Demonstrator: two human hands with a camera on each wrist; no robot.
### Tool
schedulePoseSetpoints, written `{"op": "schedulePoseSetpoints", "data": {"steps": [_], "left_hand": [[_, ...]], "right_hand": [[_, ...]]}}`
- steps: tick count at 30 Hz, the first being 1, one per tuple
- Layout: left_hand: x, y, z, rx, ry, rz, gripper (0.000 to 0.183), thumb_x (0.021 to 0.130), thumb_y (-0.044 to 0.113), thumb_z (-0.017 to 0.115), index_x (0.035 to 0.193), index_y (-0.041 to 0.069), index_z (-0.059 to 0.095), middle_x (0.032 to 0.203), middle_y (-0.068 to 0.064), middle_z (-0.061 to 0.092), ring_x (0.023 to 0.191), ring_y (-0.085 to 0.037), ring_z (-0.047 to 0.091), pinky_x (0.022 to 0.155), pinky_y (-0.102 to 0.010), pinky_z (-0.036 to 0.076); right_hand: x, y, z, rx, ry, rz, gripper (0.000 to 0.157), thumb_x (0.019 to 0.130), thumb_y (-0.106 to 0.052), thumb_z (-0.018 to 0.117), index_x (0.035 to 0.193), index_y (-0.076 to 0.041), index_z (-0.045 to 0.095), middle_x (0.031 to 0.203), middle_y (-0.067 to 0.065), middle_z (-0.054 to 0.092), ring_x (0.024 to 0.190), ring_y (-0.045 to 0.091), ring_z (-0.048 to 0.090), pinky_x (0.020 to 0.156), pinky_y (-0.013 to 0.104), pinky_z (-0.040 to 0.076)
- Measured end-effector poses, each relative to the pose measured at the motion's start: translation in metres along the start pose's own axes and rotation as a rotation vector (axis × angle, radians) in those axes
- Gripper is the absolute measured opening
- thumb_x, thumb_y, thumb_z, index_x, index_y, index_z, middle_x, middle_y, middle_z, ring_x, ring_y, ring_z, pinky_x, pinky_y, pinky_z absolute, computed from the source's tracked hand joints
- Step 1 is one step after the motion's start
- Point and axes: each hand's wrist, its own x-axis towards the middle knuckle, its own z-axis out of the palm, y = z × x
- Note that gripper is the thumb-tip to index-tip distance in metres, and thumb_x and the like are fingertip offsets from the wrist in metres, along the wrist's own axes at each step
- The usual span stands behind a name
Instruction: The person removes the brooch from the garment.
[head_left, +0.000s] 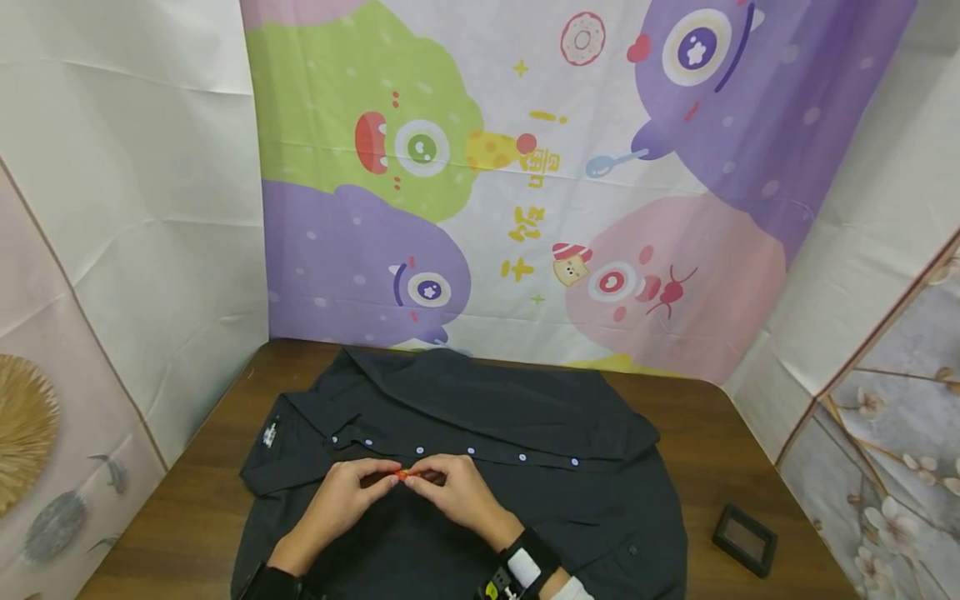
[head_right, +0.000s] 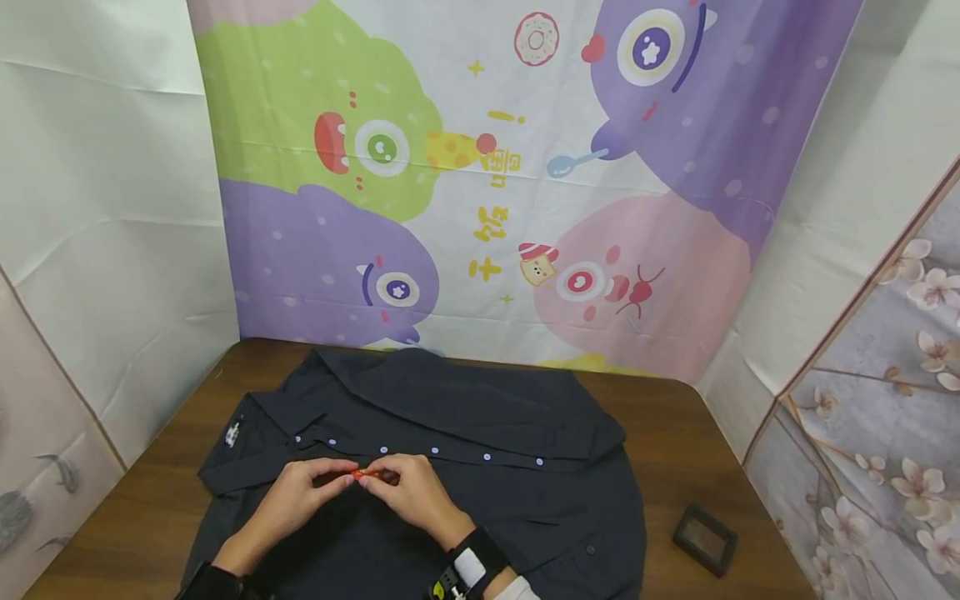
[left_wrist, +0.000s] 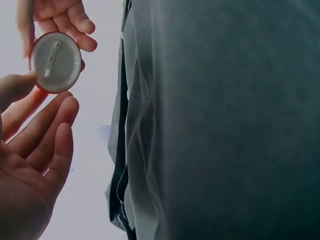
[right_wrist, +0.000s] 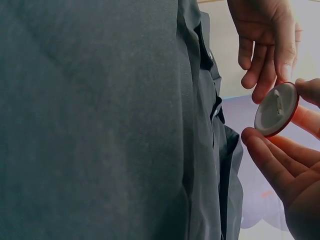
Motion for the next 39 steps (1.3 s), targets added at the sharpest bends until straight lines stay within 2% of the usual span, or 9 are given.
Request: {"op": "schedulePoseSetpoints", "data": {"steps": [4, 7, 12, 18, 22, 25, 30, 39], "left_hand": [[0.0, 0.001, 0.0, -0.012, -0.015, -0.005, 0.016, 0.081, 0.02, 0.07, 0.095, 0.012, 0.073, 0.092, -0.001, 0.073, 0.084, -0.01, 0.065, 0.071, -0.034, 0.057], [0.0, 0.002, -0.001, -0.011, -0.028, -0.004, 0.016, 0.082, 0.019, 0.07, 0.096, 0.013, 0.072, 0.093, -0.001, 0.073, 0.084, -0.01, 0.065, 0.071, -0.034, 0.057], [-0.001, 0.005, -0.001, 0.008, -0.03, 0.01, 0.015, 0.081, 0.019, 0.07, 0.096, 0.013, 0.072, 0.092, -0.001, 0.073, 0.084, -0.01, 0.064, 0.07, -0.034, 0.057], [0.0, 0.004, -0.001, 0.019, -0.026, 0.016, 0.016, 0.081, 0.019, 0.07, 0.096, 0.014, 0.072, 0.093, -0.001, 0.073, 0.085, -0.011, 0.064, 0.071, -0.035, 0.057], [0.001, 0.003, -0.002, 0.022, -0.026, 0.013, 0.016, 0.081, 0.02, 0.07, 0.096, 0.014, 0.072, 0.093, 0.0, 0.073, 0.086, -0.011, 0.064, 0.072, -0.036, 0.057], [0.001, 0.003, -0.002, 0.027, -0.032, 0.011, 0.017, 0.081, 0.019, 0.071, 0.097, 0.014, 0.072, 0.094, 0.0, 0.073, 0.087, -0.011, 0.064, 0.073, -0.037, 0.056], [0.0, 0.003, -0.001, 0.029, -0.033, 0.024, 0.017, 0.079, 0.018, 0.071, 0.096, 0.014, 0.072, 0.093, -0.001, 0.073, 0.088, -0.013, 0.065, 0.074, -0.039, 0.056], [-0.001, 0.002, -0.001, 0.051, -0.025, 0.039, 0.018, 0.078, 0.016, 0.072, 0.096, 0.014, 0.072, 0.094, 0.0, 0.073, 0.088, -0.012, 0.064, 0.075, -0.038, 0.056]], "right_hand": [[0.001, -0.008, -0.002, 0.007, 0.005, 0.052, 0.011, 0.083, -0.018, 0.069, 0.088, -0.009, 0.072, 0.084, 0.006, 0.073, 0.07, 0.007, 0.065, 0.062, 0.018, 0.056], [0.0, -0.023, -0.008, 0.019, 0.006, 0.069, 0.01, 0.081, -0.011, 0.07, 0.087, -0.004, 0.072, 0.083, 0.012, 0.073, 0.07, 0.013, 0.066, 0.062, 0.022, 0.057], [0.0, -0.039, -0.016, 0.029, -0.005, 0.084, 0.011, 0.081, -0.008, 0.07, 0.088, 0.0, 0.071, 0.084, 0.016, 0.073, 0.071, 0.015, 0.066, 0.064, 0.024, 0.057], [0.001, -0.014, -0.005, 0.022, 0.001, 0.074, 0.011, 0.081, -0.013, 0.071, 0.088, -0.004, 0.072, 0.084, 0.012, 0.073, 0.07, 0.013, 0.066, 0.062, 0.023, 0.057], [0.001, -0.003, -0.002, 0.021, -0.013, 0.052, 0.013, 0.081, -0.02, 0.071, 0.089, -0.009, 0.072, 0.084, 0.007, 0.073, 0.07, 0.006, 0.065, 0.062, 0.017, 0.055], [0.001, 0.001, -0.001, 0.006, -0.034, 0.023, 0.015, 0.083, -0.024, 0.07, 0.09, -0.011, 0.072, 0.083, 0.004, 0.073, 0.069, 0.0, 0.063, 0.06, 0.012, 0.053], [0.0, 0.003, -0.001, 0.004, -0.044, -0.019, 0.017, 0.083, -0.025, 0.069, 0.09, -0.01, 0.071, 0.083, 0.004, 0.073, 0.067, -0.004, 0.062, 0.059, 0.011, 0.052], [0.0, 0.003, 0.001, 0.025, -0.041, 0.02, 0.015, 0.08, -0.021, 0.073, 0.089, -0.01, 0.071, 0.083, 0.005, 0.073, 0.068, 0.002, 0.063, 0.059, 0.012, 0.053]]}}
